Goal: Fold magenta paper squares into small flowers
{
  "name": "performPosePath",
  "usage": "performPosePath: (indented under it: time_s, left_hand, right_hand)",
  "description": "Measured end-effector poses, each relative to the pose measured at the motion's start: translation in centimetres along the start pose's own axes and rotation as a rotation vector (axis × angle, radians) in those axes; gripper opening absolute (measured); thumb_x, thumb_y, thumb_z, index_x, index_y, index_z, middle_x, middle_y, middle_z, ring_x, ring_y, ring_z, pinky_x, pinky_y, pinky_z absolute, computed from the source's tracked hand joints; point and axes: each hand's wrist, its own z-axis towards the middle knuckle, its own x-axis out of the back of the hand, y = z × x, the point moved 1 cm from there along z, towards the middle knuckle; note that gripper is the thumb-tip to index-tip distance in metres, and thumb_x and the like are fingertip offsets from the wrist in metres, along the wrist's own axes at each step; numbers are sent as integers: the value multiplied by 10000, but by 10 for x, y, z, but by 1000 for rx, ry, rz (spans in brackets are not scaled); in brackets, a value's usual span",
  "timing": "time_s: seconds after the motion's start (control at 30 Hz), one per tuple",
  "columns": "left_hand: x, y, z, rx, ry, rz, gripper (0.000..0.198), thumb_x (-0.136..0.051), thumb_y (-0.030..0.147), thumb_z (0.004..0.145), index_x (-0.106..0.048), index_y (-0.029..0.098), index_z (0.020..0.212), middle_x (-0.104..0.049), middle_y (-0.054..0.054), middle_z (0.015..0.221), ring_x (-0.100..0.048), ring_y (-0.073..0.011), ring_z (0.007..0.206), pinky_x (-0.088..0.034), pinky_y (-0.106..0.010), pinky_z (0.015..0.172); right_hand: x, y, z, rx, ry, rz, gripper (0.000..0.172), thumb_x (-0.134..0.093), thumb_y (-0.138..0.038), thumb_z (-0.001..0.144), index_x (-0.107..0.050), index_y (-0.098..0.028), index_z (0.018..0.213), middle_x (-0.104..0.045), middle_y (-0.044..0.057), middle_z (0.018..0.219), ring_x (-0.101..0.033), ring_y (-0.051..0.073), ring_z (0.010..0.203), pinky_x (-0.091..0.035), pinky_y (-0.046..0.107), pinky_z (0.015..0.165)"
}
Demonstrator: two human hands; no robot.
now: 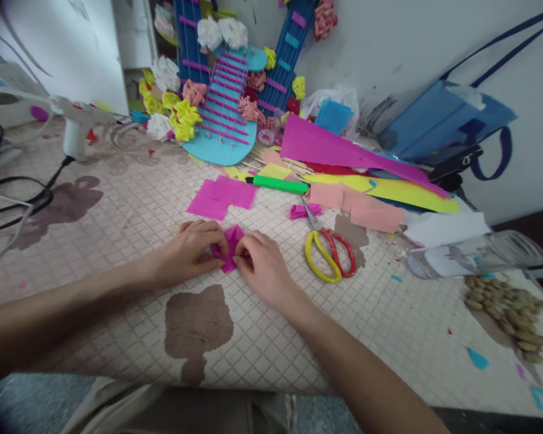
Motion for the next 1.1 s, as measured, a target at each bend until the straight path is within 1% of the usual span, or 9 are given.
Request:
performPosePath:
  time_s: [0.13,0.33,0.43,0.57,0.67,0.8,0.9,1.0,1.1]
  left_hand:
    - [0,0,-1,3,-1,-2,56,-648,211,769,-629,192,818,-592,-25,900,-526,-226,916,-331,-401,823]
    - [-1,0,-1,6,14,12,99,-658,271,777,-623,187,816,-581,-31,894,-527,-232,915,-332,-401,819]
    - [-3,-1,-1,5,25,14,120,-663,287,769,-618,184,810,-578,-33,890,-527,-234,908,-341,-398,814]
    - [-3,-2,-1,-18,35,12,107,-665,266,755,-619,188,811,-579,-34,883,-526,-234,903,-349,-398,812]
    - [0,-2,-1,-29,14,6,86,-649,245,761,-623,187,819,-582,-34,885,-530,-227,902,-353,-398,821]
    - [3,0,-1,-11,-19,4,52,-623,200,771,-627,186,822,-588,-35,891,-532,-226,914,-353,-403,838]
    - [4,1,0,-3,-32,7,54,-582,185,798,-629,185,825,-590,-35,894,-536,-224,920,-351,-408,844]
    - [4,2,1,18,-31,20,84,-545,188,821,-629,182,826,-592,-43,895,-535,-230,923,-354,-409,832]
    - [3,3,1,27,-27,20,85,-543,186,818,-628,181,819,-592,-42,899,-534,-233,924,-355,-414,832]
  right_hand:
    - [-1,1,0,13,5,13,163,-544,-46,796,-495,-200,806,-532,9,827,-507,162,809,-401,301,729]
    - [2,0,-1,16,-58,-33,102,-553,-106,809,-519,-200,826,-539,34,898,-517,191,891,-411,339,781]
    - [4,-2,-2,13,-73,-53,112,-573,-129,788,-517,-205,849,-535,41,927,-516,201,917,-416,349,798]
    - [5,-5,-2,11,-78,-74,144,-578,-133,760,-508,-212,857,-530,41,936,-517,208,940,-414,360,823]
    - [5,-5,-3,15,-84,-77,165,-618,-190,748,-502,-216,862,-527,41,939,-516,216,943,-415,366,818]
    - [7,-6,-3,1,-92,-78,216,-673,-253,736,-506,-211,866,-526,42,942,-513,219,939,-410,366,814]
    - [8,-6,-3,8,-108,-54,189,-653,-303,782,-516,-204,866,-529,45,939,-513,211,925,-411,353,799]
    - [6,-5,-2,11,-85,-62,115,-560,-304,864,-516,-198,854,-534,53,915,-516,207,898,-411,347,773]
    - [0,-4,-3,0,-36,-124,140,-588,-311,844,-507,-198,848,-538,54,912,-514,222,904,-403,364,779]
